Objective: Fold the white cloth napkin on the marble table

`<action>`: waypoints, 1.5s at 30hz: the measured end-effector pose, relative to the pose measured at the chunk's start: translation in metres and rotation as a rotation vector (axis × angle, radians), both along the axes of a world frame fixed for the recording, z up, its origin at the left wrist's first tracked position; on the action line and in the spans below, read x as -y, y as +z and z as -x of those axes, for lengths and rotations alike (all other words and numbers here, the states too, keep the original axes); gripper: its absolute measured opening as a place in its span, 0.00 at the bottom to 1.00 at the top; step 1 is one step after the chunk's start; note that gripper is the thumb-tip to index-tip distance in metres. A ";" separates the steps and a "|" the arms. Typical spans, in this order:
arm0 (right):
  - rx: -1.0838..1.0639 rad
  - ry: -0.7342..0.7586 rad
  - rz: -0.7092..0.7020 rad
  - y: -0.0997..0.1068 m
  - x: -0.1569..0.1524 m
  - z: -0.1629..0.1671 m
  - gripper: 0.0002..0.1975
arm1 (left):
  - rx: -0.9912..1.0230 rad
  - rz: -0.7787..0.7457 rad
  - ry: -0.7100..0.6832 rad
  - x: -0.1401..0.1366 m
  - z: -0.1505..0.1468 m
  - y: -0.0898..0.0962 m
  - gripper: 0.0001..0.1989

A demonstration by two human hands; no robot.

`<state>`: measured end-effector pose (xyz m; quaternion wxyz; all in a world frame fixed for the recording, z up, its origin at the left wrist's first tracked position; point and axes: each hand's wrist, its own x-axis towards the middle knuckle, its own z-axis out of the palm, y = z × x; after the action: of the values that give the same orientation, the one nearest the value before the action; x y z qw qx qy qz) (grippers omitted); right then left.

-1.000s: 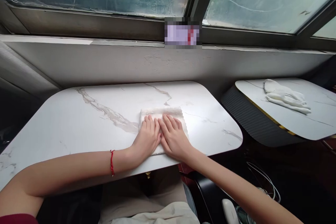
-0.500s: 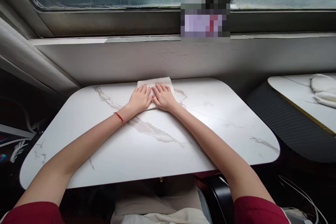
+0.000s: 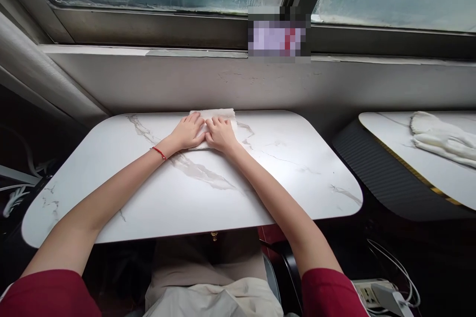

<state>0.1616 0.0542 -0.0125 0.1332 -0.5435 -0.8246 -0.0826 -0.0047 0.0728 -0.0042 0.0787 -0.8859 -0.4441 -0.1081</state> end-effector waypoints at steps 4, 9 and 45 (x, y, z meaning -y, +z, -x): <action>0.160 0.125 -0.017 0.010 0.034 0.006 0.19 | -0.038 -0.003 -0.043 0.032 0.008 0.011 0.17; 0.328 0.334 -0.091 0.008 0.111 0.020 0.14 | -0.133 0.037 -0.141 0.117 0.027 0.029 0.12; 0.070 0.632 -0.042 -0.001 -0.061 0.236 0.20 | -0.114 0.080 0.840 0.028 0.171 0.020 0.22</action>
<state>-0.0745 0.1150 -0.0132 0.1352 -0.2542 -0.9549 -0.0729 -0.1755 0.0445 0.0162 0.1058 -0.6348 -0.7654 -0.0001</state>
